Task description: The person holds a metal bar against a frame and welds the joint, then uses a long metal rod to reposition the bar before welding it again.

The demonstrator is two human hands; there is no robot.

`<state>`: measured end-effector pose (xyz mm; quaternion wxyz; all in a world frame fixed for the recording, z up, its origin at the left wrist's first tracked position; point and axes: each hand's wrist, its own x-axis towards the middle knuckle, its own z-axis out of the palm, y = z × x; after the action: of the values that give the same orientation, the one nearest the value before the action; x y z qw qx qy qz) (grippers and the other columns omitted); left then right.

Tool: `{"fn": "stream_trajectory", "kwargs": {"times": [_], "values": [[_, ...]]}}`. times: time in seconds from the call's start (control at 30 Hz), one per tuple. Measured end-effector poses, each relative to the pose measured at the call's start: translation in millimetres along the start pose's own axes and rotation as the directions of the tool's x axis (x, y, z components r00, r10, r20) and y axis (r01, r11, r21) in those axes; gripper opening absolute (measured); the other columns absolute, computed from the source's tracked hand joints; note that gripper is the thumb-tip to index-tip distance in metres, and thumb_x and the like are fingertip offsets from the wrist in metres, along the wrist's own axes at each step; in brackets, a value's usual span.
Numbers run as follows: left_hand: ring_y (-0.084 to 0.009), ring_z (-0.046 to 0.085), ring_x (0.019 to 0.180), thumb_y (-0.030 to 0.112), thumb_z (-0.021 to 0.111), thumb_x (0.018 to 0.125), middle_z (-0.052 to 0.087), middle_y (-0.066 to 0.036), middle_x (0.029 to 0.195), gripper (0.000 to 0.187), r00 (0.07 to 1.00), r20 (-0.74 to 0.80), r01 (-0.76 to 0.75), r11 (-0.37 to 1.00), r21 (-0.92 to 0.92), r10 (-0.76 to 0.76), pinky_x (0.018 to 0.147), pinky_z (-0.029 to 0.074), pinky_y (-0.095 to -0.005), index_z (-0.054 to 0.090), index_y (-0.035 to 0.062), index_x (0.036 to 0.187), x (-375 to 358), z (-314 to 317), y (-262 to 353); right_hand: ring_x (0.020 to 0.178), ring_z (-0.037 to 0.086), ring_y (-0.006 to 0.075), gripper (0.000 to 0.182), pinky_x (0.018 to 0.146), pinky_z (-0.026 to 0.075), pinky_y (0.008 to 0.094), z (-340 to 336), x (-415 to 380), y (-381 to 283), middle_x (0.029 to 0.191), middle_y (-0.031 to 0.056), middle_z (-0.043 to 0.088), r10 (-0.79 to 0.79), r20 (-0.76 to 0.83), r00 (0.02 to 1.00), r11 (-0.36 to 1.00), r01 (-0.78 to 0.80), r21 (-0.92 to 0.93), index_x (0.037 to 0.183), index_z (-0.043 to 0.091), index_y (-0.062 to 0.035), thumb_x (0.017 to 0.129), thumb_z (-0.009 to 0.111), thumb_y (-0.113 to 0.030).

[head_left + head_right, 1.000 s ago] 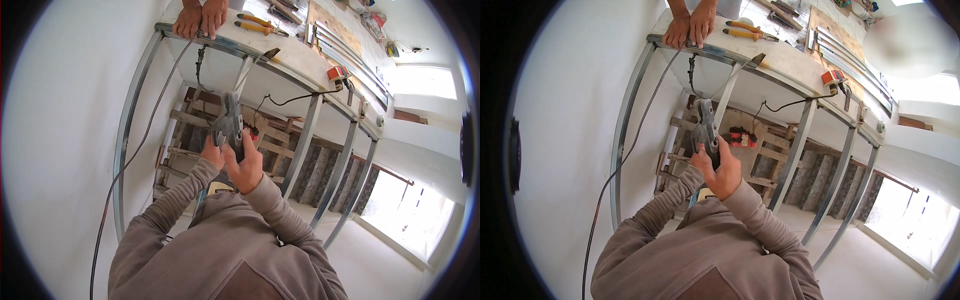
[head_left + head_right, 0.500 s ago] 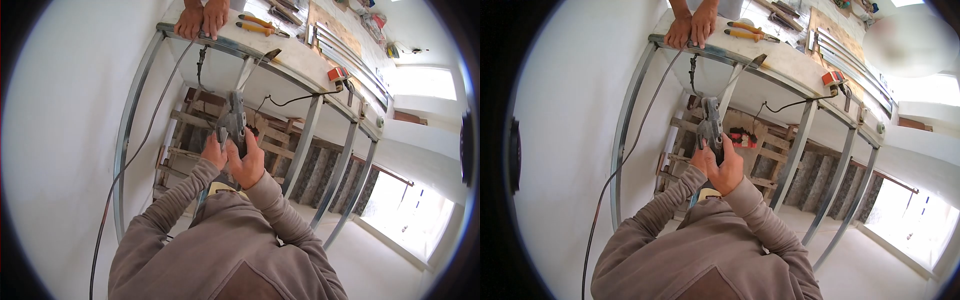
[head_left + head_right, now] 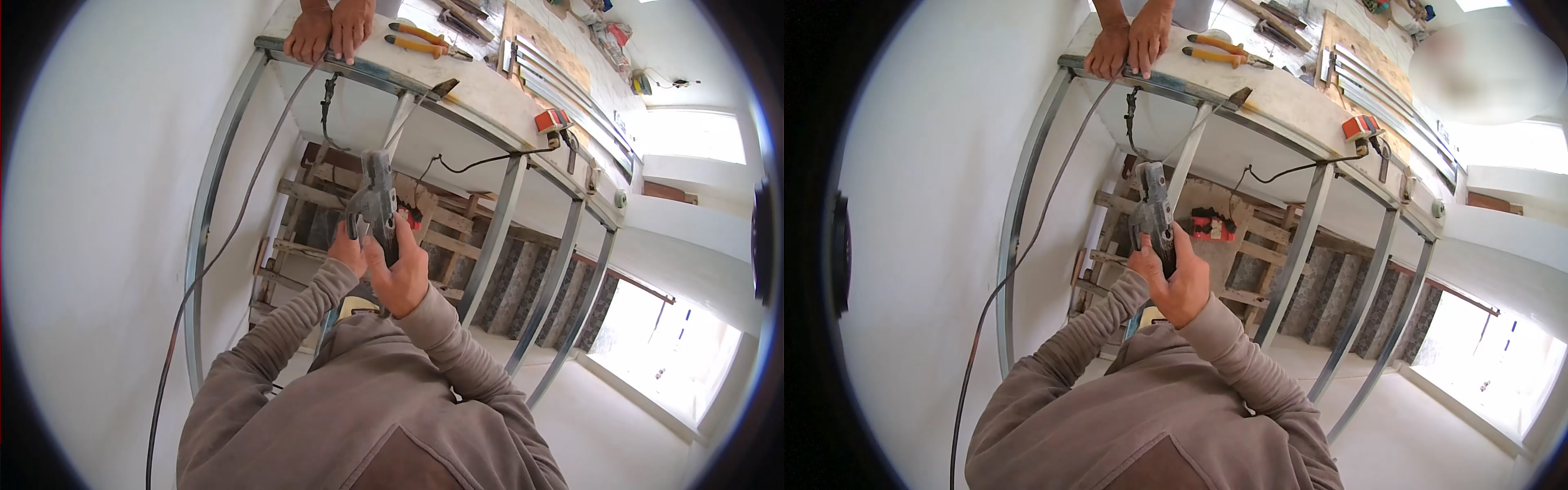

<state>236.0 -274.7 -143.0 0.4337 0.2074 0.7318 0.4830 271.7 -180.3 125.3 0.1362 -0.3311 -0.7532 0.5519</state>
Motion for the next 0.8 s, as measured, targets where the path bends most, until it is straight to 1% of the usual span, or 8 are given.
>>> {"fn": "stream_trajectory", "kwargs": {"times": [0.07,0.27,0.37,0.47,0.53,0.63,0.7,0.8], "values": [[-0.0463,0.055,0.113,0.022,0.061,0.092,0.048,-0.026,0.128,0.062,1.000,-0.001,-0.007,1.000,0.004,0.007,0.093,0.049,-0.0498,0.033,0.0013,0.143,-1,1,0,0.079,0.070,0.0211,0.044,0.072,0.054,0.0323,-1,0,5,0.092,0.0180,0.071,-0.017,-0.012,1.000,0.998,0.017,-0.061,0.130,0.051,0.0061,0.093,0.064,-0.013],[-0.0462,0.054,0.114,0.021,0.062,0.092,0.048,-0.026,0.129,0.064,1.000,-0.019,-0.025,0.999,0.036,0.025,0.094,0.049,-0.0496,0.032,0.0010,0.145,0,0,2,0.079,0.069,0.0201,0.044,0.072,0.054,0.0322,0,3,12,0.093,0.0176,0.071,0.000,0.000,1.000,0.998,0.000,-0.059,0.131,0.051,0.0062,0.093,0.064,-0.013],[-0.0461,0.054,0.115,0.020,0.062,0.092,0.048,-0.026,0.129,0.065,0.998,-0.044,-0.043,0.995,0.087,0.047,0.094,0.049,-0.0496,0.031,0.0009,0.145,-1,-2,4,0.081,0.069,0.0210,0.045,0.074,0.054,0.0324,0,3,9,0.096,0.0172,0.071,-0.035,-0.017,0.999,0.999,0.034,-0.039,0.132,0.051,0.0059,0.094,0.064,-0.014],[-0.0460,0.054,0.116,0.019,0.062,0.091,0.047,-0.027,0.130,0.066,0.992,-0.088,-0.068,0.975,0.212,0.089,0.095,0.049,-0.0495,0.030,0.0007,0.146,-4,-4,15,0.072,0.066,0.0167,0.040,0.066,0.052,0.0297,3,2,22,0.090,0.0117,0.069,-0.121,-0.093,0.988,0.993,0.121,-0.003,0.128,0.052,0.0049,0.095,0.063,-0.016],[-0.0459,0.053,0.116,0.019,0.062,0.091,0.047,-0.027,0.130,0.067,0.982,-0.139,-0.081,0.952,0.295,0.127,0.095,0.049,-0.0495,0.029,0.0006,0.147,-11,-9,35,0.065,0.061,0.0123,0.036,0.059,0.049,0.0274,-6,-1,23,0.085,0.0076,0.066,0.017,-0.062,0.998,0.996,-0.011,0.092,0.125,0.053,0.0041,0.097,0.063,-0.016],[-0.0458,0.054,0.116,0.016,0.062,0.090,0.049,-0.026,0.129,0.068,0.968,-0.200,-0.088,0.955,0.283,0.149,0.096,0.047,-0.0499,0.029,0.0023,0.148,-22,-11,58,0.086,0.070,0.0232,0.041,0.077,0.054,0.0330,-19,-5,25,0.098,0.0202,0.071,0.141,-0.016,0.990,0.982,-0.138,0.129,0.130,0.051,0.0063,0.096,0.064,-0.014],[-0.0455,0.054,0.116,0.016,0.062,0.090,0.050,-0.026,0.129,0.067,0.958,-0.216,-0.124,0.949,0.290,0.191,0.096,0.047,-0.0500,0.029,0.0032,0.148,-21,-9,54,0.084,0.070,0.0236,0.040,0.076,0.054,0.0337,-25,-6,24,0.097,0.0200,0.070,0.101,-0.023,0.995,0.994,-0.100,0.046,0.129,0.052,0.0055,0.096,0.063,-0.014],[-0.0452,0.055,0.114,0.015,0.062,0.090,0.050,-0.025,0.129,0.067,0.957,-0.210,-0.117,0.931,0.345,0.198,0.095,0.048,-0.0496,0.029,0.0047,0.148,-19,-8,49,0.081,0.070,0.0251,0.038,0.073,0.054,0.0345,-34,-11,24,0.095,0.0201,0.070,-0.010,-0.066,0.998,0.997,0.005,-0.082,0.127,0.053,0.0042,0.096,0.063,-0.015]]}}
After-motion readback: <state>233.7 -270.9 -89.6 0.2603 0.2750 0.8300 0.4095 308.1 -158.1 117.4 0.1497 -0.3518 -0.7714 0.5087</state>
